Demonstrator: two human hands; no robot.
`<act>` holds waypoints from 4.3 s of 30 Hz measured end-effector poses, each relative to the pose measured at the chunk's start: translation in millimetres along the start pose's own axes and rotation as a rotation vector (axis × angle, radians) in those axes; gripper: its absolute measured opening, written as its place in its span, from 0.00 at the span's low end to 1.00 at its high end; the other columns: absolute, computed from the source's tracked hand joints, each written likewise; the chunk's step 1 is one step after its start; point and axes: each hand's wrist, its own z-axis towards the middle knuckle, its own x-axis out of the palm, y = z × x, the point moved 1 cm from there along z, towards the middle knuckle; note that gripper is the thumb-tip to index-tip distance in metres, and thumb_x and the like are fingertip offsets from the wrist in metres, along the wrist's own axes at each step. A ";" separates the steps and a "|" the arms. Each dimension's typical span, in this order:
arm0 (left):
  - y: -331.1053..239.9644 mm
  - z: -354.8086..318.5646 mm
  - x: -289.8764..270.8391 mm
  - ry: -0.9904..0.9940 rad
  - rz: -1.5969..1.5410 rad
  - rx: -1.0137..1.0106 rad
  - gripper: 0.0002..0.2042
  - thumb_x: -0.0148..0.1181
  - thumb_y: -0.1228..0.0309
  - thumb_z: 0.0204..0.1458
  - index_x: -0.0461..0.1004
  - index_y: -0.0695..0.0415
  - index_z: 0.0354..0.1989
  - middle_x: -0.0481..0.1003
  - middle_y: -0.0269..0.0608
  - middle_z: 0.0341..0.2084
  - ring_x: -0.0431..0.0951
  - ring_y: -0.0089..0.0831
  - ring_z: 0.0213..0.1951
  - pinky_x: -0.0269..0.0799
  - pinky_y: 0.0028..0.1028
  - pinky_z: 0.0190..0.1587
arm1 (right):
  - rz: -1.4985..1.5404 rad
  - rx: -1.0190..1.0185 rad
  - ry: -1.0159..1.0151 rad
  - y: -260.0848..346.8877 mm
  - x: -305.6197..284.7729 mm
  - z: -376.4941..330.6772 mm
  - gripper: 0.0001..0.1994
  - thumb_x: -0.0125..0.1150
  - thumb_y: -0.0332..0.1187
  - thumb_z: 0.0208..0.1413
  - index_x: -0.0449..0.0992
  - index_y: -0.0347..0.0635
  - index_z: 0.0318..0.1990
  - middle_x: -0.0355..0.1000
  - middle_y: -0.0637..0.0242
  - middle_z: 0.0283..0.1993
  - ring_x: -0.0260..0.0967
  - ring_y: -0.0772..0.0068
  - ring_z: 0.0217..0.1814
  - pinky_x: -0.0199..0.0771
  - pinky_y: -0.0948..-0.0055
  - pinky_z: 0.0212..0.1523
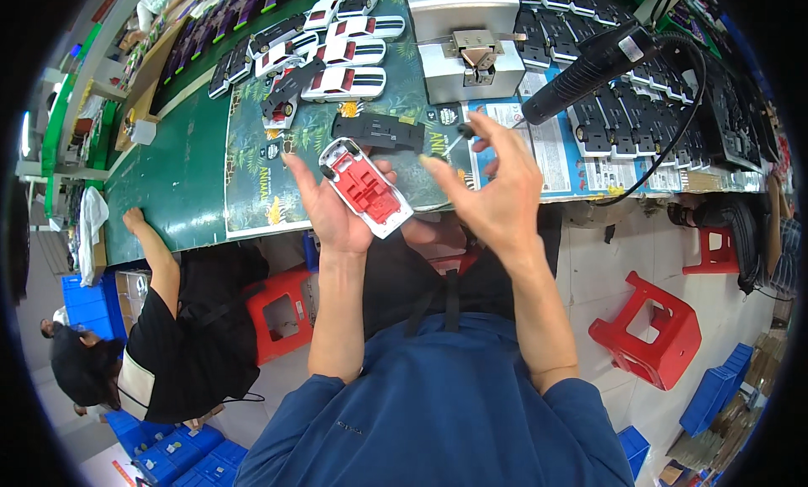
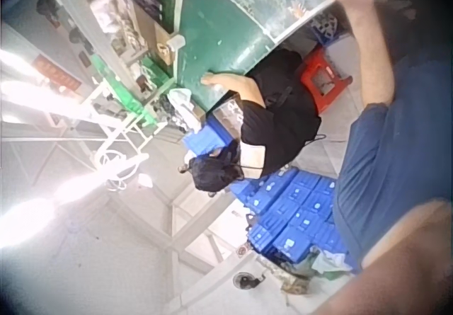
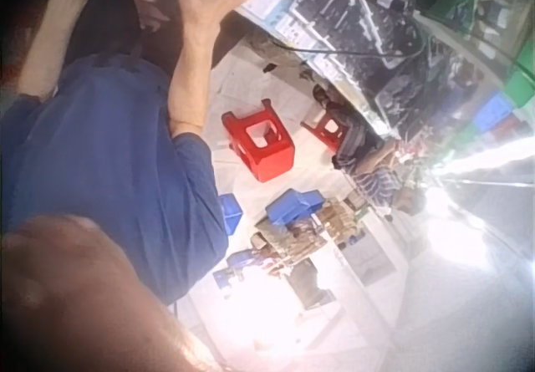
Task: Assembling toy car components using an electric screwdriver on a factory assembly line.
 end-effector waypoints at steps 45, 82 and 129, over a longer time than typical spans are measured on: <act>27.2 -5.2 -9.6 0.157 -0.045 0.405 0.43 0.38 0.31 0.57 0.59 0.60 0.64 0.68 0.45 0.57 0.69 0.36 0.59 0.66 0.39 0.63 | 0.109 -0.236 -0.003 41.8 78.5 -24.1 0.30 0.81 0.40 0.30 0.79 0.39 0.45 0.77 0.63 0.43 0.71 0.60 0.48 0.63 0.63 0.52; 33.6 -11.6 -10.7 0.023 0.132 0.493 0.50 0.34 0.27 0.54 0.50 0.63 0.69 0.65 0.48 0.56 0.67 0.36 0.59 0.62 0.39 0.63 | 0.169 -0.176 0.091 45.1 77.3 -21.5 0.27 0.79 0.38 0.31 0.77 0.39 0.41 0.75 0.60 0.44 0.68 0.57 0.50 0.63 0.60 0.52; 11.2 1.9 3.9 0.003 -0.212 0.405 0.39 0.32 0.34 0.61 0.63 0.62 0.58 0.69 0.44 0.51 0.70 0.35 0.55 0.66 0.35 0.60 | 0.000 -0.130 0.275 66.1 97.7 3.1 0.25 0.78 0.38 0.32 0.79 0.39 0.41 0.76 0.59 0.43 0.70 0.59 0.48 0.65 0.63 0.52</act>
